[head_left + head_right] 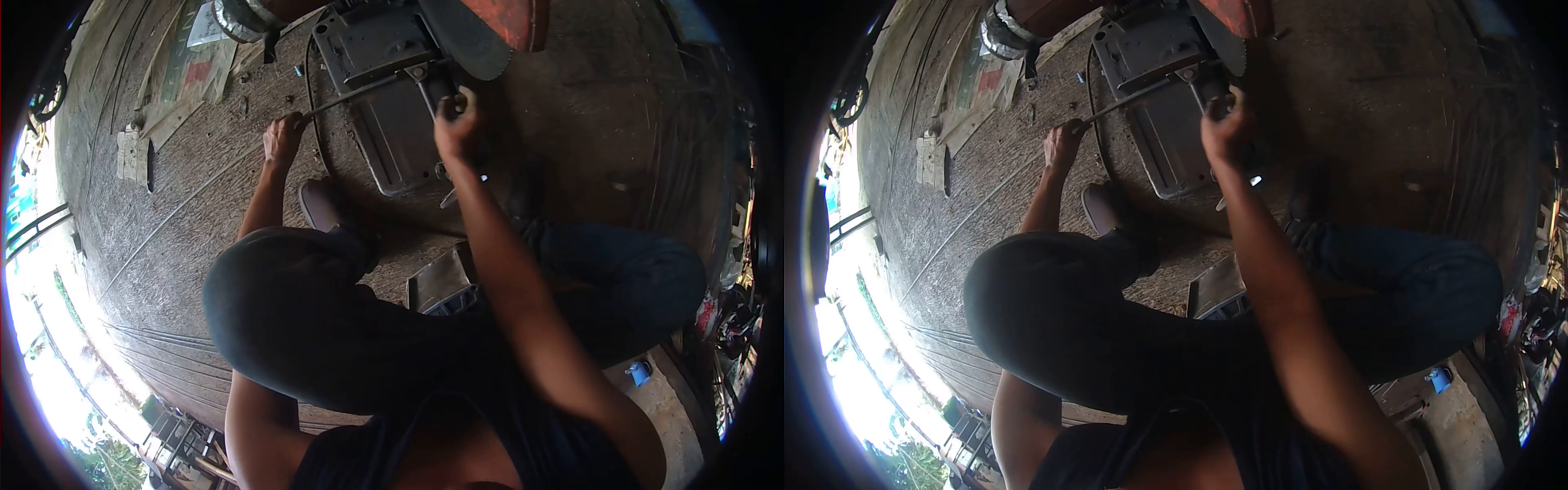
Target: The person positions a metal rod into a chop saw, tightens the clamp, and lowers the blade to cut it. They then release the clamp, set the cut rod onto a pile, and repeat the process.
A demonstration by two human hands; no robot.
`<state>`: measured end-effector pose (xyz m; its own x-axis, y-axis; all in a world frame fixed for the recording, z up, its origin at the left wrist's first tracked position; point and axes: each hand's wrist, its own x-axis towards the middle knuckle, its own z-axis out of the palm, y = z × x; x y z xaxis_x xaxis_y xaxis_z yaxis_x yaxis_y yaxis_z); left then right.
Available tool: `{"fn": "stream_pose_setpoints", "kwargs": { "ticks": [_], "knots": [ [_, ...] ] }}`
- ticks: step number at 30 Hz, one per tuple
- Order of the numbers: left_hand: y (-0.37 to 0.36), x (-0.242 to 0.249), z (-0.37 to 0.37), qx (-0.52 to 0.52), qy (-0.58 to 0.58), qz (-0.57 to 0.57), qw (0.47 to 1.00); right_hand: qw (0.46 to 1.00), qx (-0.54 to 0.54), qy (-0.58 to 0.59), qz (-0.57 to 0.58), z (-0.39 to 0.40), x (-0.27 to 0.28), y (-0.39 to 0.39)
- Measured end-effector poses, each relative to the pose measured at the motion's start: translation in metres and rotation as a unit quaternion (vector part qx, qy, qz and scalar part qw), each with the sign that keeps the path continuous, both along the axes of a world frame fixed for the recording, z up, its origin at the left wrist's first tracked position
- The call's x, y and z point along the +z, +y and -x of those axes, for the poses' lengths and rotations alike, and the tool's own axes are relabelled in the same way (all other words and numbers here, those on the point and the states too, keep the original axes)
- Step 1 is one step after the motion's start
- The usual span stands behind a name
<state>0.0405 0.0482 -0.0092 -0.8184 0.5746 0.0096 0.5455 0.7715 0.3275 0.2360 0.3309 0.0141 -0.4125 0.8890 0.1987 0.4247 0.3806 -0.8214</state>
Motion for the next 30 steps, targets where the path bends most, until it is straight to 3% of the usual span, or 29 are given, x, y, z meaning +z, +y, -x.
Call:
{"fn": "stream_pose_setpoints", "kwargs": {
  "ticks": [2,6,9,10,12,15,20,22,25,26,28,30],
  "knots": [
    [0.001,0.0,0.0,0.021,0.002,0.019,1.0,0.997,-0.034,0.018,0.067,-0.01,-0.018,0.03],
    [-0.005,0.006,0.009,-0.021,-0.016,-0.004,1.0,0.996,-0.004,-0.012,0.087,-0.014,-0.042,0.08],
    [-0.016,0.007,0.018,-0.072,-0.023,-0.041,0.996,0.979,0.132,-0.144,-0.05,-0.012,0.008,0.086],
    [-0.023,0.01,0.019,-0.086,-0.02,-0.05,0.995,0.98,0.129,-0.143,-0.047,-0.012,0.006,0.089],
    [-0.041,0.013,0.022,-0.092,-0.02,-0.025,0.995,0.949,0.239,-0.1,-0.178,-0.006,0.002,0.101],
    [-0.063,0.007,0.026,-0.105,-0.02,0.007,0.994,0.943,0.255,-0.125,-0.172,-0.003,-0.011,0.113],
    [-0.058,0.009,0.031,-0.099,-0.042,0.092,0.99,0.954,0.234,-0.128,-0.139,-0.006,-0.012,0.129],
    [-0.044,0.012,0.026,-0.103,-0.028,0.079,0.991,0.959,0.226,-0.133,-0.105,-0.006,-0.022,0.137],
    [-0.002,0.017,0.018,-0.122,-0.029,0.038,0.991,0.955,0.135,-0.123,-0.233,0.002,-0.024,0.159],
    [0.015,0.017,0.015,-0.146,-0.033,0.008,0.989,0.955,0.14,-0.122,-0.232,0.006,-0.015,0.161],
    [0.05,0.036,0.011,-0.155,-0.048,-0.072,0.984,0.954,0.001,-0.083,-0.287,0.007,0.002,0.161],
    [0.053,0.039,0.019,-0.168,-0.01,-0.079,0.983,0.955,-0.014,-0.124,-0.27,0.003,0.011,0.163]
  ]
}}
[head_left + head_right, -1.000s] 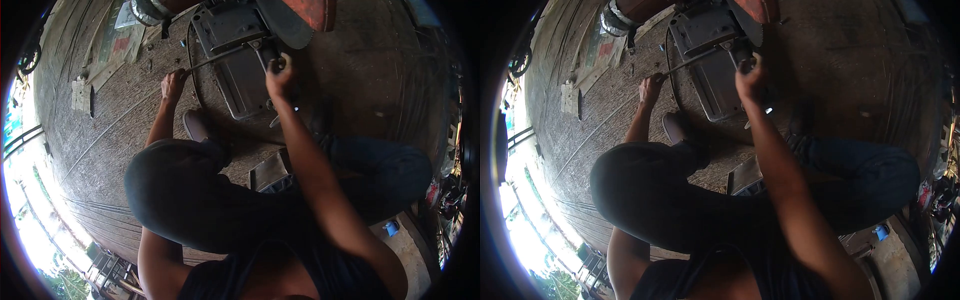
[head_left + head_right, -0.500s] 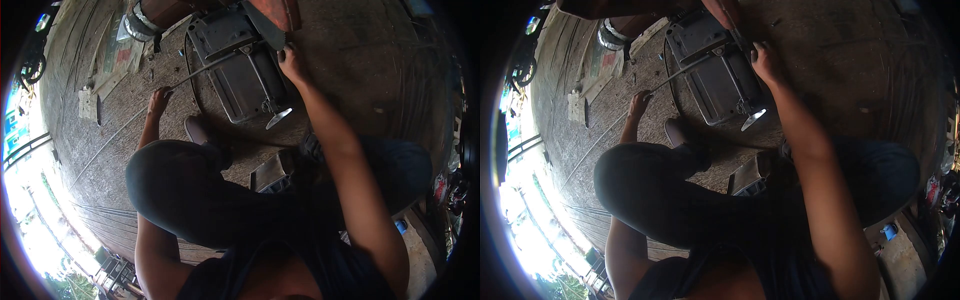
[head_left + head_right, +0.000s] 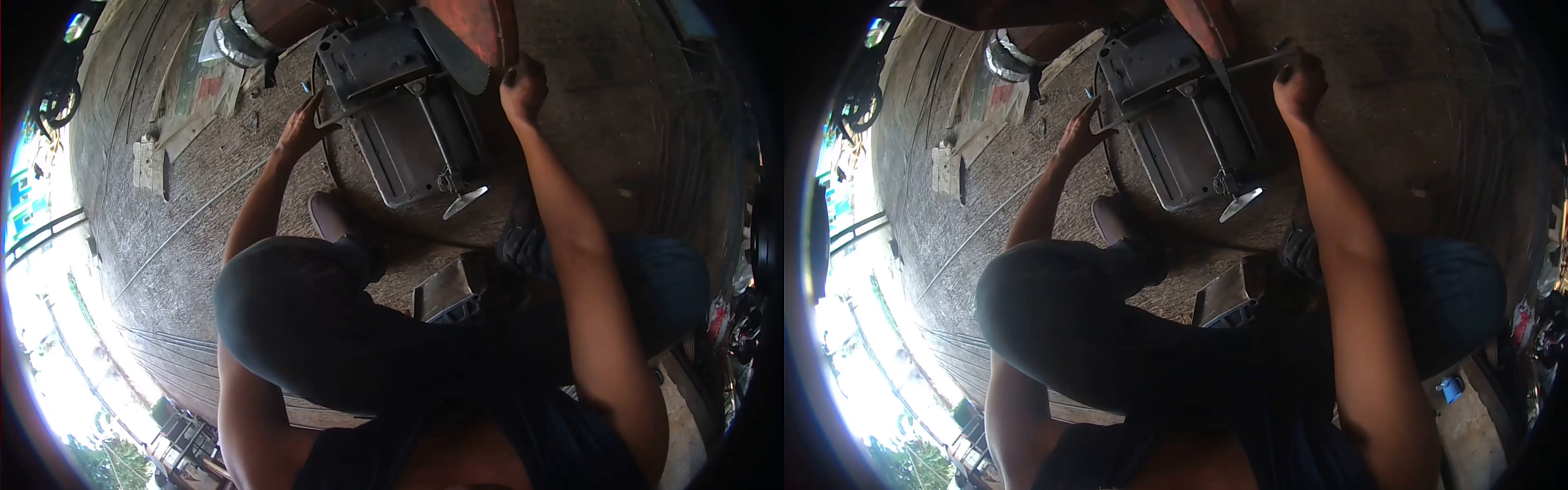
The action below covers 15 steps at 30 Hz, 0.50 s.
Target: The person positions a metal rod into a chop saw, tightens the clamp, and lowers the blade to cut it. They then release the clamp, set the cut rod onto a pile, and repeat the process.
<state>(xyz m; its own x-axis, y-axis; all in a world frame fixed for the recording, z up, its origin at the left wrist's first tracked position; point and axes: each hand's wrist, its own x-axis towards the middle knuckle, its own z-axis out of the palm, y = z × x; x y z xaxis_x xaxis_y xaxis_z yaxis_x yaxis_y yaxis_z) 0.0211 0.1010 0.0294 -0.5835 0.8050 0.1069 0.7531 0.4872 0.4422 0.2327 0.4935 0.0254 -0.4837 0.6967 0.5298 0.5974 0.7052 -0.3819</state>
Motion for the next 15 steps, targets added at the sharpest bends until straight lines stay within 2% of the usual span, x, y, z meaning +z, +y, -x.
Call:
{"fn": "stream_pose_setpoints", "kwargs": {
  "ticks": [2,3,4,6,7,8,10,11,13,15],
  "knots": [
    [-0.007,0.008,0.008,-0.012,0.04,-0.013,0.999,0.98,0.176,-0.095,0.016,-0.004,0.003,0.005],
    [-0.021,0.016,0.015,-0.009,-0.011,0.035,0.999,0.963,0.238,-0.128,-0.02,-0.004,0.012,-0.001],
    [-0.037,0.023,0.02,-0.004,-0.063,0.084,0.995,0.962,0.241,-0.125,-0.019,0.001,0.007,-0.002],
    [-0.067,0.039,0.024,0.039,-0.011,0.183,0.982,0.912,0.38,-0.151,-0.011,0.01,-0.01,-0.002],
    [-0.081,0.049,0.023,0.047,-0.013,0.221,0.974,0.885,0.405,-0.224,-0.052,0.017,0.011,-0.007],
    [-0.092,0.059,0.025,0.055,-0.013,0.256,0.965,0.886,0.404,-0.221,-0.051,0.023,0.008,-0.006],
    [-0.11,0.079,0.029,0.06,-0.058,0.317,0.945,0.829,0.449,-0.31,-0.118,0.044,-0.011,0.009],
    [-0.114,0.089,0.03,0.061,-0.056,0.318,0.945,0.833,0.468,-0.252,-0.154,0.048,-0.029,0.02],
    [-0.117,0.106,0.031,0.113,-0.072,0.358,0.924,0.826,0.488,-0.22,-0.176,0.054,-0.07,0.036],
    [-0.113,0.122,0.032,0.118,-0.06,0.35,0.927,0.813,0.512,-0.186,-0.205,0.058,-0.072,0.053]
  ]
}}
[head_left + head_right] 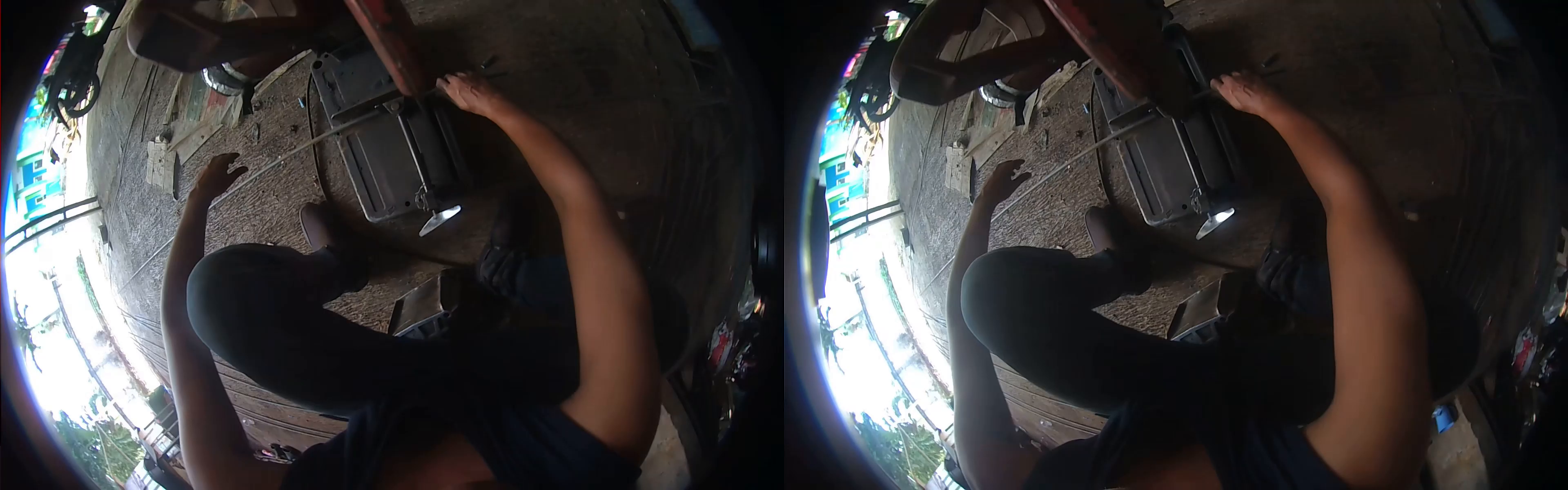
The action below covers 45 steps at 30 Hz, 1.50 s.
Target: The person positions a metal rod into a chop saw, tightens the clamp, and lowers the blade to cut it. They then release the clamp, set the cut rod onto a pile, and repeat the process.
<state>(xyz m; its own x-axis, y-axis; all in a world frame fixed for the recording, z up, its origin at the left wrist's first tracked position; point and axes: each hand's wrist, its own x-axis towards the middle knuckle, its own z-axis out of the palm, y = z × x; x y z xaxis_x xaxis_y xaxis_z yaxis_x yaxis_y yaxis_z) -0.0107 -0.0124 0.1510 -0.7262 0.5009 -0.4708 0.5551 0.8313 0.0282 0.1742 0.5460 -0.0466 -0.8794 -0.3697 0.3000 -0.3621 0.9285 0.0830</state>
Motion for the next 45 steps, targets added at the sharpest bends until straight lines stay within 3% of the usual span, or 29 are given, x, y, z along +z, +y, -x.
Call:
{"fn": "stream_pose_setpoints", "kwargs": {
  "ticks": [2,5,6,7,8,9,10,11,12,13,15,17,19,21,23,25,26,27,28,29,30,31,33,37,38,40,42,43,45],
  "knots": [
    [-0.002,0.019,-0.001,-0.001,0.021,-0.029,0.999,0.988,-0.016,-0.156,-0.007,0.002,0.024,0.001],
    [-0.049,0.043,0.003,-0.043,0.051,-0.096,0.993,0.965,-0.086,-0.21,0.134,-0.01,0.028,0.045],
    [-0.07,0.055,0.0,-0.011,0.067,-0.066,0.996,0.954,-0.127,-0.263,0.065,-0.008,0.015,0.085],
    [-0.089,0.066,-0.006,0.021,0.08,-0.037,0.996,0.97,-0.088,-0.225,-0.039,-0.019,0.008,0.125],
    [-0.097,0.085,-0.008,0.049,0.061,0.006,0.997,0.956,-0.121,-0.265,-0.021,-0.034,0.022,0.164],
    [-0.124,0.092,-0.006,0.028,0.098,0.021,0.995,0.891,-0.299,-0.334,0.074,-0.048,0.046,0.191],
    [-0.149,0.1,-0.002,0.034,0.106,0.032,0.993,0.903,-0.325,-0.267,0.081,-0.069,0.01,0.263],
    [-0.152,0.115,-0.003,0.039,0.114,0.044,0.992,0.926,-0.346,-0.151,0.029,-0.085,-0.072,0.376],
    [-0.16,0.124,0.003,0.022,0.121,0.061,0.991,0.882,-0.407,-0.234,-0.024,-0.099,0.04,0.347],
    [-0.166,0.132,0.008,0.007,0.127,0.08,0.989,0.89,-0.379,-0.254,0.002,-0.108,0.12,0.318],
    [-0.158,0.139,0.022,-0.039,0.12,0.121,0.985,0.895,-0.346,-0.282,0.026,-0.124,0.186,0.29],
    [-0.107,0.144,0.026,-0.047,0.074,0.159,0.983,0.861,-0.299,-0.383,-0.147,-0.123,0.227,0.259],
    [-0.059,0.125,0.03,-0.069,0.05,0.238,0.968,0.888,-0.292,-0.337,-0.117,-0.129,0.197,0.257],
    [-0.017,0.108,0.018,-0.07,0.042,0.199,0.977,0.928,-0.258,-0.257,-0.074,-0.128,0.135,0.238],
    [0.016,0.079,0.011,-0.069,0.016,0.198,0.978,0.922,-0.271,-0.276,0.019,-0.111,0.164,0.139],
    [0.041,0.048,0.003,-0.062,-0.013,0.162,0.985,0.978,-0.09,-0.12,0.145,-0.087,0.108,0.104],
    [0.053,0.027,0.003,-0.021,-0.042,0.157,0.987,0.962,-0.011,-0.071,0.262,-0.072,0.088,0.083],
    [0.053,-0.001,0.002,-0.039,-0.022,0.099,0.994,0.969,-0.053,-0.08,0.226,-0.059,0.076,0.06],
    [0.058,-0.024,-0.002,-0.032,-0.014,0.051,0.998,0.944,-0.144,-0.235,0.18,-0.048,0.097,0.031],
    [0.058,-0.048,0.002,-0.02,-0.04,0.023,0.999,0.967,-0.065,-0.087,0.229,-0.038,0.055,0.023],
    [0.058,-0.065,-0.005,0.005,-0.035,-0.041,0.999,0.971,-0.073,-0.058,0.219,-0.035,0.042,0.01],
    [0.062,-0.073,-0.016,0.043,-0.043,-0.096,0.994,0.979,-0.078,-0.069,0.173,-0.028,0.037,0.004],
    [0.038,-0.128,-0.019,-0.07,0.067,-0.186,0.978,0.962,-0.098,-0.171,0.188,-0.021,0.044,0.013],
    [0.028,-0.123,-0.035,0.04,0.075,-0.176,0.981,0.931,-0.141,-0.267,0.204,-0.019,0.072,0.039],
    [0.024,-0.117,-0.037,0.058,0.082,-0.17,0.98,0.939,-0.161,-0.225,0.206,-0.013,0.028,0.059],
    [0.021,-0.093,-0.044,0.058,0.076,-0.179,0.979,0.946,-0.148,-0.251,0.143,-0.027,0.01,0.113],
    [0.024,-0.069,-0.052,0.066,0.101,-0.142,0.983,0.917,-0.243,-0.258,0.182,-0.045,0.016,0.167],
    [0.026,-0.062,-0.053,0.075,0.098,-0.13,0.984,0.947,-0.223,-0.197,0.12,-0.063,0.034,0.19],
    [0.014,-0.071,-0.049,0.057,0.103,-0.137,0.984,0.923,-0.262,-0.277,-0.042,-0.085,0.083,0.22]
  ]
}}
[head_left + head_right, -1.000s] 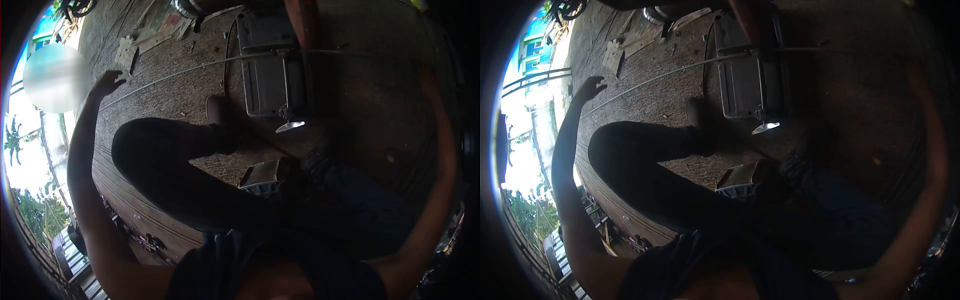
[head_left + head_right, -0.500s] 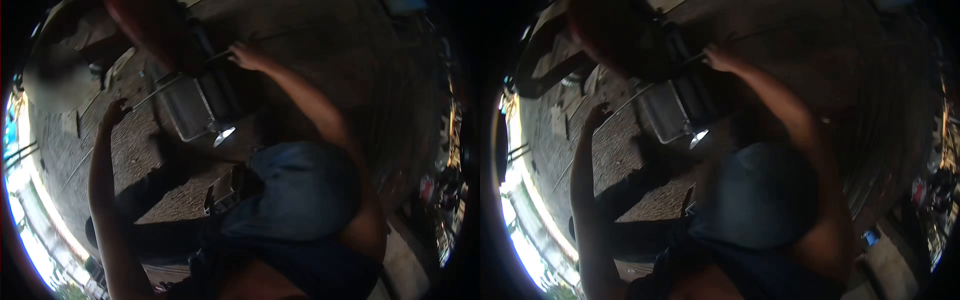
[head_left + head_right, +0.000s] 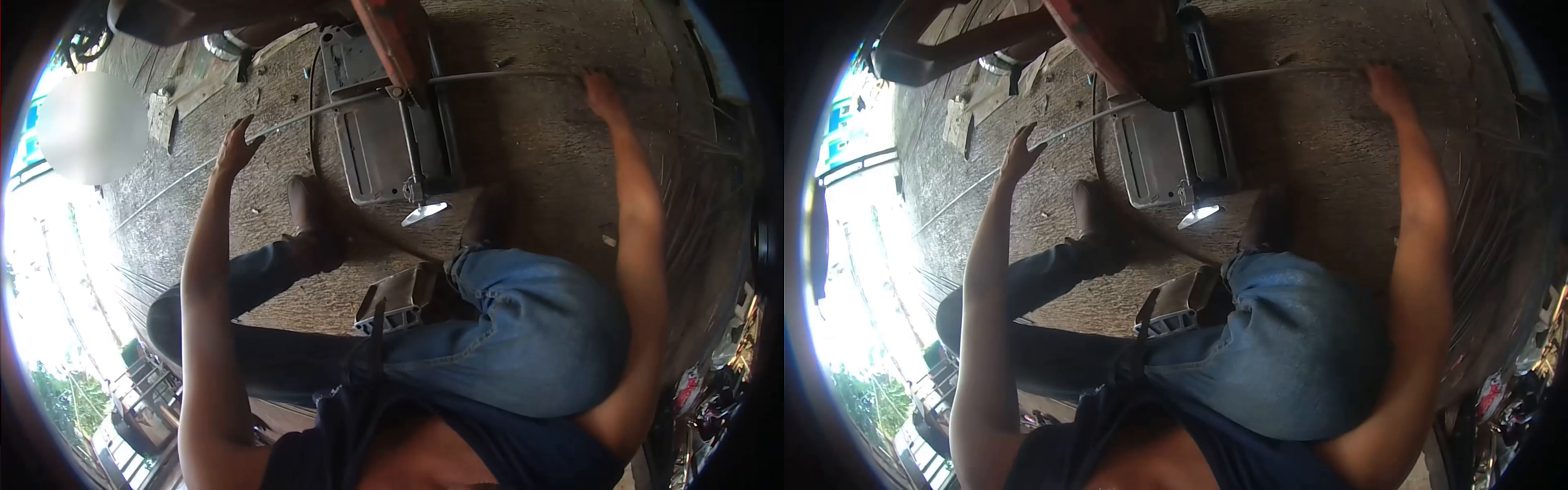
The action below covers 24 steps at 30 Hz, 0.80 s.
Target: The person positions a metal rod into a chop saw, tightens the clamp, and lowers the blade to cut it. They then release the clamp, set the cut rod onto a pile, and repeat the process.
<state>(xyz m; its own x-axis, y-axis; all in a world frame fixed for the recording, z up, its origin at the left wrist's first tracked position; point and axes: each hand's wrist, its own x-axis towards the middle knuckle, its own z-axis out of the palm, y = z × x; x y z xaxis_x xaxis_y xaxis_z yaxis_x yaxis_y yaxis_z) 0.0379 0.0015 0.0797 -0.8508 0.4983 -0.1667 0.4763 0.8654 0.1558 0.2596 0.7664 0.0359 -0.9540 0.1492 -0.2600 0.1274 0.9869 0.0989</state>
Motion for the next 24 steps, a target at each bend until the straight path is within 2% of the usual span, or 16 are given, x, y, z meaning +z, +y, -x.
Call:
{"fn": "stream_pose_setpoints", "kwargs": {
  "ticks": [1,2,4,7,9,11,12,14,20,21,24],
  "knots": [
    [-0.003,-0.004,0.001,-0.024,0.008,-0.006,1.0,0.998,0.003,-0.015,-0.067,-0.009,0.013,0.005],
    [-0.001,-0.003,-0.002,-0.015,0.012,-0.005,1.0,0.998,0.011,-0.01,-0.067,-0.016,0.007,0.018],
    [0.012,0.0,-0.018,-0.009,-0.022,-0.031,0.999,0.979,0.046,0.199,-0.026,-0.019,-0.024,0.035],
    [0.024,-0.011,-0.026,0.026,-0.045,-0.018,0.998,0.957,0.137,0.251,0.042,0.001,-0.031,-0.027],
    [0.025,-0.027,-0.023,0.032,-0.05,-0.004,0.998,0.966,0.102,0.19,0.141,0.02,-0.003,-0.108],
    [0.026,-0.038,-0.021,0.041,-0.051,0.015,0.998,0.941,0.141,0.211,0.226,0.04,-0.006,-0.155],
    [0.029,-0.04,-0.018,0.042,-0.049,0.019,0.998,0.939,0.141,0.213,0.23,0.049,-0.01,-0.168],
    [0.034,-0.044,-0.018,0.048,-0.03,0.006,0.998,0.963,0.098,0.118,0.22,0.064,-0.019,-0.182],
    [0.043,-0.023,-0.016,0.011,-0.049,-0.009,0.999,0.947,0.149,0.135,0.251,0.073,-0.055,-0.134],
    [0.042,-0.019,-0.014,0.012,-0.049,-0.012,0.999,0.963,0.129,0.101,0.215,0.068,-0.036,-0.128],
    [0.041,-0.012,-0.012,-0.019,-0.049,-0.045,0.998,0.971,0.065,0.03,0.226,0.062,-0.064,-0.059]
  ]
}}
